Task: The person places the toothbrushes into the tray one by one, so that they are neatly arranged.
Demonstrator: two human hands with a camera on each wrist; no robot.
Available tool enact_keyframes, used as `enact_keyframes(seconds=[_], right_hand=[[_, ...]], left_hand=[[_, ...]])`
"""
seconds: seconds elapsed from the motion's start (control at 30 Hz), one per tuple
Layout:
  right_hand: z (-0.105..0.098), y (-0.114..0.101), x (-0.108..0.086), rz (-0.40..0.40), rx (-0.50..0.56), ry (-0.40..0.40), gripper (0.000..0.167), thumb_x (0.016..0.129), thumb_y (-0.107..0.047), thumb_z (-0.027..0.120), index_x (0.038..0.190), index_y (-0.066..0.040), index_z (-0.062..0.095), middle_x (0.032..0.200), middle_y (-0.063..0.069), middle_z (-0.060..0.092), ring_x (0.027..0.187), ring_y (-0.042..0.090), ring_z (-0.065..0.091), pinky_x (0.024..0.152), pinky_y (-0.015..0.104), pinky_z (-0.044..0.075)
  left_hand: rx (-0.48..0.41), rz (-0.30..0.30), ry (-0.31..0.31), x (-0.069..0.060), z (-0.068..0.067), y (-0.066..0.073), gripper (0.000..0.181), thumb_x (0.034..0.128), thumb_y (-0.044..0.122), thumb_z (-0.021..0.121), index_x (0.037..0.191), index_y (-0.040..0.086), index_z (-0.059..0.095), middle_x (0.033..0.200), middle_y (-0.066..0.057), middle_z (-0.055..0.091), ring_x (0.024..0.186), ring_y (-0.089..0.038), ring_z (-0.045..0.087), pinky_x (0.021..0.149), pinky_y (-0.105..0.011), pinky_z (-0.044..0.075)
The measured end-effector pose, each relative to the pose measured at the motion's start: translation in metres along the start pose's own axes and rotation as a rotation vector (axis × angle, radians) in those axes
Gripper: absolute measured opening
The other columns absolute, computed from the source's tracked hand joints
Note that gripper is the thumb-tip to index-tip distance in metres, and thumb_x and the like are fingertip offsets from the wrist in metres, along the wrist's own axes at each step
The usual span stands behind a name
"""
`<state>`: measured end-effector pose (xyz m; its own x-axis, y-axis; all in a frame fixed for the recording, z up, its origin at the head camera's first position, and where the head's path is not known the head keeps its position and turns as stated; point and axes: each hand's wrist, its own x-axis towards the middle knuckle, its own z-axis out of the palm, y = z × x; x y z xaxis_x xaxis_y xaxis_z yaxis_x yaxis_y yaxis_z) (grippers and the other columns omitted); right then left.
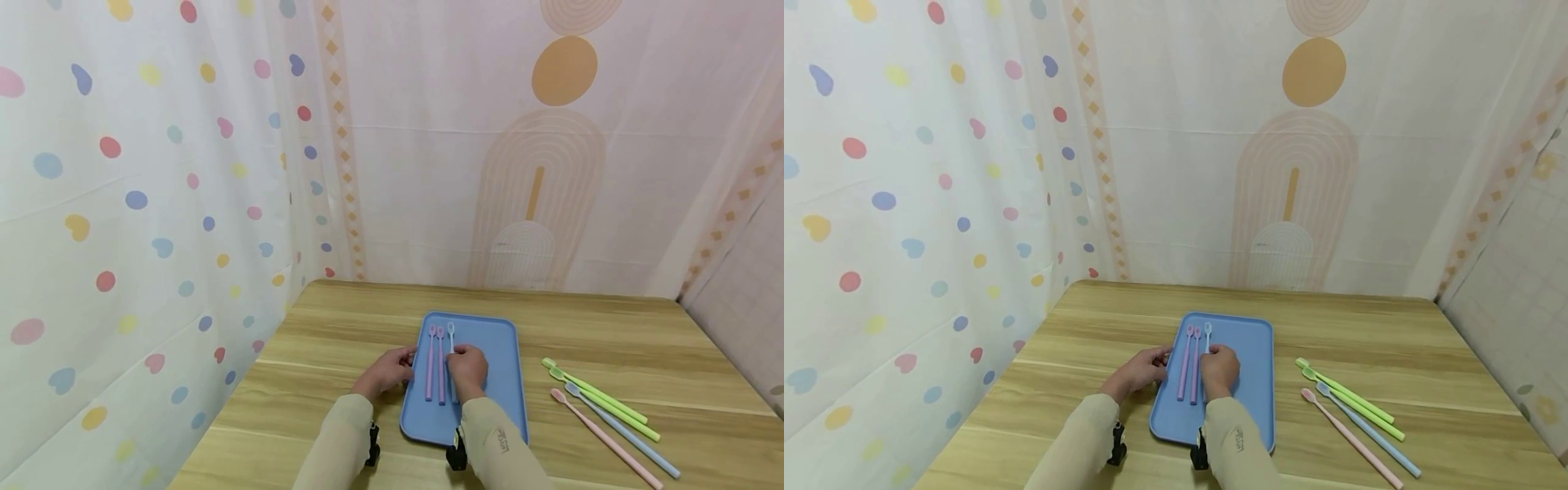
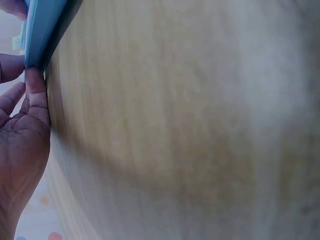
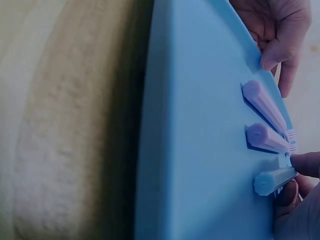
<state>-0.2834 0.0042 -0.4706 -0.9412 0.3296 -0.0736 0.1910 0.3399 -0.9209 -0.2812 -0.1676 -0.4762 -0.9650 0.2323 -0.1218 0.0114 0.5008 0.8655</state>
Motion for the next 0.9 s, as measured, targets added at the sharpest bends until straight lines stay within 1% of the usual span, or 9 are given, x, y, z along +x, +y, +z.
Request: enact_keyframes(seconds=[0.27, 0.5, 0.7, 0.9], right_hand=[[0.0014, 0.0019, 0.0016, -0.037, -0.086, -0.002, 0.024, 0.085, -0.003, 0.069, 0.107, 0.006, 0.072, 0.104, 0.021, 0.069, 0.097, 0.036, 0.063, 0.084, 0.048, 0.051], [-0.0026, -0.0001, -0.0001, -0.088, -0.119, -0.019, 0.023, 0.084, -0.004, 0.07, 0.104, 0.007, 0.073, 0.099, 0.021, 0.07, 0.093, 0.035, 0.064, 0.081, 0.047, 0.052], [-0.0015, 0.0023, 0.0026, -0.084, -0.128, -0.023, 0.023, 0.085, -0.006, 0.071, 0.104, 0.007, 0.073, 0.101, 0.021, 0.07, 0.094, 0.035, 0.065, 0.082, 0.047, 0.052], [-0.0024, 0.0039, 0.0068, -0.056, -0.094, -0.063, 0.026, 0.086, -0.009, 0.07, 0.107, 0.006, 0.072, 0.104, 0.021, 0.069, 0.096, 0.035, 0.065, 0.083, 0.047, 0.052]], left_hand=[[-0.009, -0.001, -0.002, -0.0007, 0.0, 0.0011, 0.068, 0.0792, -0.004, 0.06, 0.146, 0.001, 0.047, 0.095, -0.008, 0.052, 0.079, -0.02, 0.048, 0.061, -0.029, 0.038], [-0.013, 0.005, 0.001, 0.0003, 0.001, -0.0013, 0.068, 0.0794, -0.004, 0.06, 0.146, 0.001, 0.047, 0.095, -0.008, 0.052, 0.079, -0.02, 0.049, 0.06, -0.029, 0.039], [-0.009, 0.006, 0.003, 0.0008, 0.0009, -0.002, 0.068, 0.0788, -0.004, 0.06, 0.145, 0.0, 0.048, 0.093, -0.007, 0.053, 0.078, -0.019, 0.049, 0.06, -0.029, 0.039], [0.0, 0.002, 0.005, 0.0001, -0.0006, -0.0016, 0.068, 0.0789, -0.004, 0.06, 0.146, 0.001, 0.047, 0.094, -0.008, 0.051, 0.08, -0.02, 0.049, 0.061, -0.029, 0.04]])
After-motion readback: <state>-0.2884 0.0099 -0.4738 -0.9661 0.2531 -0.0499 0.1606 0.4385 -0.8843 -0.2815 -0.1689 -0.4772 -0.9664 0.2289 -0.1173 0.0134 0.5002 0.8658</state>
